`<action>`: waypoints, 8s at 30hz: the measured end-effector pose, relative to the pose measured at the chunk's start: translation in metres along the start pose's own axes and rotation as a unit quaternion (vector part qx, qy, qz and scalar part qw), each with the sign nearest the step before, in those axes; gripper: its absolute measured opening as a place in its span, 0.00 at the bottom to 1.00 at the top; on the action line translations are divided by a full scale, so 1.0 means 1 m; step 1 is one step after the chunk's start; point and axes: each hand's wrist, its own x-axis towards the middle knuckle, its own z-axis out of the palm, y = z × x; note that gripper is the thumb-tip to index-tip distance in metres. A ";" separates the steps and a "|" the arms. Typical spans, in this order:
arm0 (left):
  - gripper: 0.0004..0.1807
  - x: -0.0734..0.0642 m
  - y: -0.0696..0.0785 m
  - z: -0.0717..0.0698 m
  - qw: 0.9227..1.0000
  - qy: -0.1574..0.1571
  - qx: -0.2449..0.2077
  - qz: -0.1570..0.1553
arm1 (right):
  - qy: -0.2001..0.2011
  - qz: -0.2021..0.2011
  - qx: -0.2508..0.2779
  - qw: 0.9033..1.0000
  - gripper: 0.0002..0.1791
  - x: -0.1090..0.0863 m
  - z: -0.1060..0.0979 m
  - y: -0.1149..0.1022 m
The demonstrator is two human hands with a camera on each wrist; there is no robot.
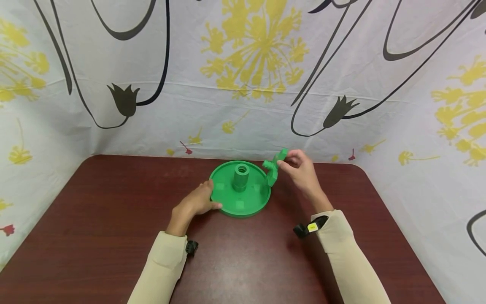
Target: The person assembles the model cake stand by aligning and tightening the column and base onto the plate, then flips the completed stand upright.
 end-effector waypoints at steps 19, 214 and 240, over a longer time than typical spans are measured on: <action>0.49 0.002 -0.003 0.003 1.000 -0.002 0.003 0.004 | -0.027 -0.108 -0.036 0.993 0.14 0.007 0.069 -0.026; 0.49 0.001 0.000 0.001 1.000 -0.006 0.005 -0.003 | -0.011 0.016 0.003 1.000 0.24 -0.015 0.062 0.006; 0.49 0.000 -0.001 0.001 1.000 -0.005 0.002 0.003 | -0.080 0.024 -0.220 0.972 0.23 -0.029 0.067 -0.032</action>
